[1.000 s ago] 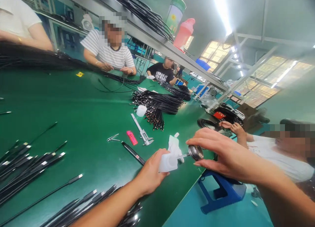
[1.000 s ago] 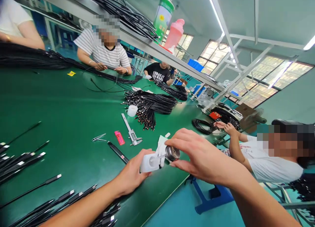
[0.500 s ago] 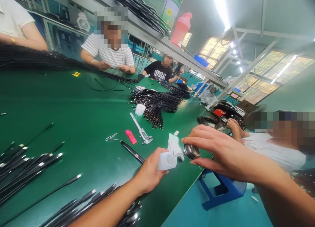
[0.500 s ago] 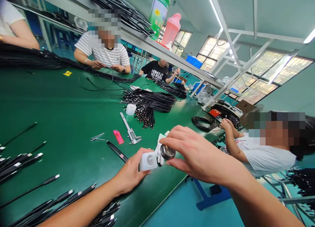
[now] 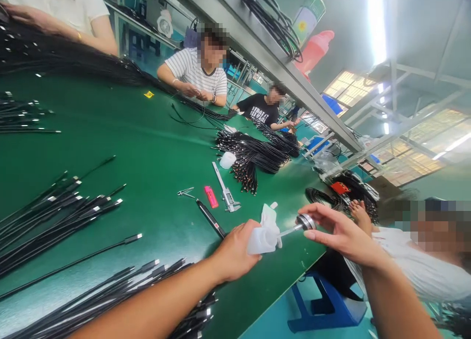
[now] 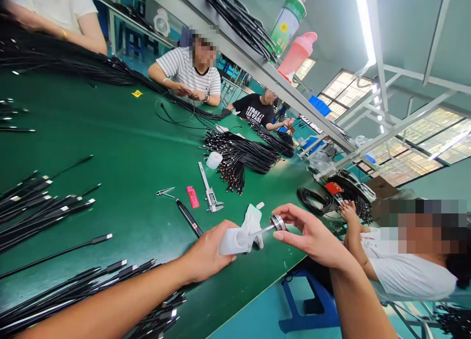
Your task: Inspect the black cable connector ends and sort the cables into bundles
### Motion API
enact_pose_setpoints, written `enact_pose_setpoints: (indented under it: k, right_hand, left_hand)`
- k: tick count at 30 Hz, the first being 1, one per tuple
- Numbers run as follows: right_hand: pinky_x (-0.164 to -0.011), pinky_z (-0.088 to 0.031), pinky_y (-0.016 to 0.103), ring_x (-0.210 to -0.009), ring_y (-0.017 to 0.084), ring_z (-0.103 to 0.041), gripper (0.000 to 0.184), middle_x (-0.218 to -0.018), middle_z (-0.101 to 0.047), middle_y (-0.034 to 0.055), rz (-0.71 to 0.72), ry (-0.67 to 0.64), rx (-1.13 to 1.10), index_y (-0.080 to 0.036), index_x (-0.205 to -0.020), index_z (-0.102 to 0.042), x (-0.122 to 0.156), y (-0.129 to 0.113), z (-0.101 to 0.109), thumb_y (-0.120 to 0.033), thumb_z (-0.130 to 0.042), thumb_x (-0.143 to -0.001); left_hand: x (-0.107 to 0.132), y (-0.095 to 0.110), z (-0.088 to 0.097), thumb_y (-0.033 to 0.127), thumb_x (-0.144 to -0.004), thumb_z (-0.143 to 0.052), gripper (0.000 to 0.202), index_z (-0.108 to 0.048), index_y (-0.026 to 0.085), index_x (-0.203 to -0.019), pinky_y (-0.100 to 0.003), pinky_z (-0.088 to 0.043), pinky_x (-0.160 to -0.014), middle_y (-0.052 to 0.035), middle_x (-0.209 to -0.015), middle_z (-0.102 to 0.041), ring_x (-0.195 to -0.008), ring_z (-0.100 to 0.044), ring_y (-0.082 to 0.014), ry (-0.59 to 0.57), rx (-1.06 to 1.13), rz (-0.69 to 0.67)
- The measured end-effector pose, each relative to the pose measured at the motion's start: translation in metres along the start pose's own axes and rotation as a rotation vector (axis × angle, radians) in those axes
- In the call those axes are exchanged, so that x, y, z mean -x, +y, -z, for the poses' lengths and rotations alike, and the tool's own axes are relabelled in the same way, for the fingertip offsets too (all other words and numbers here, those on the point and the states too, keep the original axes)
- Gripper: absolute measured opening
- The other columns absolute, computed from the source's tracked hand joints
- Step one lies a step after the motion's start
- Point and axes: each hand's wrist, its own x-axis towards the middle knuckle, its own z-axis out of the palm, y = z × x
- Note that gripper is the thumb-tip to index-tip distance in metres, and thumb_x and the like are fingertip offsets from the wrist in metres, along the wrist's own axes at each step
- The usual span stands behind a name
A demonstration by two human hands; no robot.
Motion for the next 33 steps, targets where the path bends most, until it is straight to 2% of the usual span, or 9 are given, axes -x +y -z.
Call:
enact_pose_setpoints:
  k: [6,11,15,20,23,26,29,33]
  right_hand:
    - [-0.089,-0.054,0.034,-0.099,0.023,-0.063,0.045,-0.107,-0.068,0.0074,-0.017,0.023,-0.080,-0.022,-0.114,-0.066,-0.002,0.003,-0.006,-0.050,-0.076,-0.080]
    - [-0.094,-0.055,0.038,-0.104,0.025,-0.064,0.048,-0.117,-0.068,0.0100,-0.005,0.039,-0.059,-0.022,-0.121,-0.064,-0.003,0.003,-0.007,-0.050,-0.073,-0.083]
    - [-0.095,-0.053,0.037,-0.107,0.024,-0.064,0.043,-0.120,-0.067,0.0077,0.121,0.092,0.118,-0.026,-0.123,-0.064,0.000,-0.002,-0.014,-0.046,-0.071,-0.086]
    - [-0.085,-0.054,0.034,-0.100,0.022,-0.063,0.040,-0.113,-0.066,0.0068,0.315,0.176,0.271,-0.026,-0.124,-0.060,0.002,-0.009,-0.041,-0.040,-0.072,-0.088]
    - [-0.077,-0.053,0.033,-0.091,0.021,-0.062,0.032,-0.106,-0.065,0.0057,0.338,0.137,0.282,-0.025,-0.117,-0.060,0.001,-0.008,-0.059,-0.036,-0.071,-0.089]
    - [-0.077,-0.053,0.033,-0.092,0.021,-0.060,0.035,-0.108,-0.063,0.0061,0.336,0.091,0.263,-0.026,-0.122,-0.057,-0.002,-0.005,-0.070,-0.034,-0.070,-0.090]
    - [-0.077,-0.053,0.034,-0.094,0.022,-0.059,0.041,-0.114,-0.059,0.0076,0.322,0.045,0.246,-0.027,-0.128,-0.054,-0.005,-0.004,-0.076,-0.034,-0.069,-0.091]
    - [-0.073,-0.054,0.033,-0.090,0.021,-0.059,0.038,-0.113,-0.058,0.0084,0.279,-0.028,0.263,-0.026,-0.125,-0.056,-0.008,-0.008,-0.077,-0.035,-0.069,-0.091]
  left_hand:
    - [-0.001,-0.002,-0.001,0.013,-0.069,-0.067,0.045,-0.052,0.022,-0.110,-0.034,-0.045,-0.081,-0.0062,-0.109,-0.065,-0.100,-0.059,-0.0251,-0.006,-0.066,0.008]
    - [-0.002,-0.009,-0.004,0.016,-0.069,-0.067,0.044,-0.052,0.021,-0.110,-0.035,-0.045,-0.083,-0.0065,-0.107,-0.064,-0.099,-0.058,-0.0253,0.005,-0.117,-0.011]
    - [-0.002,-0.012,-0.005,0.019,-0.069,-0.068,0.044,-0.052,0.021,-0.111,-0.037,-0.043,-0.085,-0.0065,-0.109,-0.064,-0.101,-0.058,-0.0257,0.027,-0.149,-0.021]
    - [-0.002,-0.012,-0.006,0.018,-0.070,-0.066,0.041,-0.051,0.020,-0.109,-0.035,-0.043,-0.080,-0.0063,-0.107,-0.063,-0.098,-0.058,-0.0254,0.040,-0.148,-0.010]
    - [-0.003,-0.015,-0.008,0.019,-0.071,-0.065,0.038,-0.051,0.021,-0.107,-0.033,-0.042,-0.077,-0.0057,-0.104,-0.063,-0.096,-0.058,-0.0251,0.061,-0.158,-0.022]
    - [-0.003,-0.019,-0.011,0.021,-0.073,-0.065,0.035,-0.051,0.021,-0.105,-0.033,-0.041,-0.076,-0.0052,-0.101,-0.063,-0.094,-0.059,-0.0247,0.084,-0.167,-0.041]
    - [-0.003,-0.021,-0.013,0.022,-0.075,-0.064,0.033,-0.050,0.022,-0.105,-0.033,-0.041,-0.076,-0.0049,-0.101,-0.063,-0.093,-0.059,-0.0243,0.085,-0.175,-0.069]
    - [-0.003,-0.019,-0.012,0.023,-0.076,-0.063,0.031,-0.050,0.021,-0.104,-0.034,-0.042,-0.077,-0.0056,-0.100,-0.064,-0.092,-0.059,-0.0248,0.077,-0.201,-0.062]
